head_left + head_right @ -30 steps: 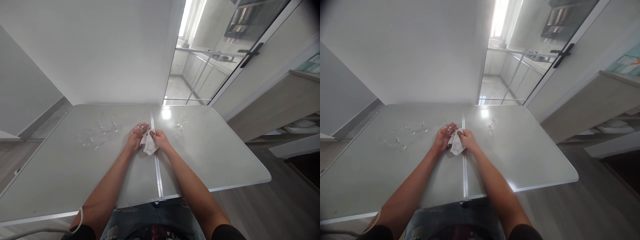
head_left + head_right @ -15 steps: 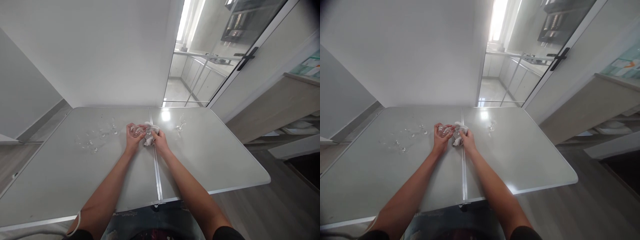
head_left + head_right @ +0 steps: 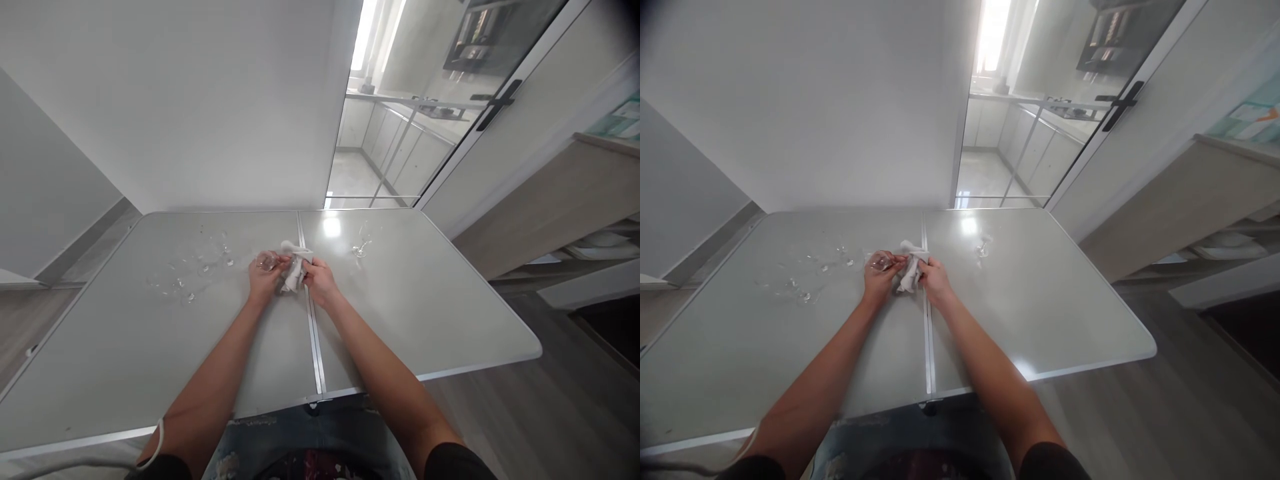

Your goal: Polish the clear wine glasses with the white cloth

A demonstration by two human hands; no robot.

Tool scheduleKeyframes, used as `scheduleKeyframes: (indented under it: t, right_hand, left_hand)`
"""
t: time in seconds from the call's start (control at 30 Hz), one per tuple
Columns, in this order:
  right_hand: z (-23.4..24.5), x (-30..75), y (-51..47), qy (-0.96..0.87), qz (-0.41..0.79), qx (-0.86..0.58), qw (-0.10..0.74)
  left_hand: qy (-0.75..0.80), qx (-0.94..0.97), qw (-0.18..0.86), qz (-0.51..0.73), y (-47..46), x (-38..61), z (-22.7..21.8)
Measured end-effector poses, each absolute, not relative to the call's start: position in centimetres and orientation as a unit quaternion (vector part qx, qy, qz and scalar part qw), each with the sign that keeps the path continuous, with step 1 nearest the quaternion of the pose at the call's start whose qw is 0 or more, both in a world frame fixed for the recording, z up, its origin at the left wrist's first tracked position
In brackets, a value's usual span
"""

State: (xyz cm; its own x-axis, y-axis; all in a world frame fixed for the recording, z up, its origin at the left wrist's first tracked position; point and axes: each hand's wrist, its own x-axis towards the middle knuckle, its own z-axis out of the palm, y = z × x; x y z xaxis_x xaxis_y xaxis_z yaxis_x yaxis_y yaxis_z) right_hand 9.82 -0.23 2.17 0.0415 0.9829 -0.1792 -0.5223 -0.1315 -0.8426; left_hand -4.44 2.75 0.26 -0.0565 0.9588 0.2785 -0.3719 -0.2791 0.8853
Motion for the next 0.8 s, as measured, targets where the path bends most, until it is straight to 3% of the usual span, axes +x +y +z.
scheduleKeyframes:
  t: [0.17,0.3,0.43,0.57,0.7,0.8]
  right_hand:
    - [2.59,10.13,-0.37,-0.272,0.639,-0.38,0.611]
    - [2.78,10.19,-0.45,-0.293,0.669,-0.386,0.564]
    - [2.81,10.2,-0.52,-0.296,0.651,-0.373,0.591]
    - [2.67,10.16,-0.47,-0.3,0.669,-0.389,0.558]
    - [2.71,10.23,-0.43,-0.294,0.649,-0.388,0.585]
    - [3.02,10.37,-0.5,-0.294,0.668,-0.405,0.551]
  left_hand:
    - [0.31,0.451,0.53,0.647,2.97,-4.55,0.0]
    - [0.307,0.451,0.515,0.661,2.79,-4.48,0.11]
    - [0.302,0.449,0.524,0.658,2.68,-4.43,0.21]
    - [0.319,0.45,0.521,0.652,2.65,-4.43,0.19]
    - [0.321,0.461,0.524,0.64,2.67,-4.43,0.11]
    - [0.326,0.458,0.519,0.643,2.68,-4.42,0.07]
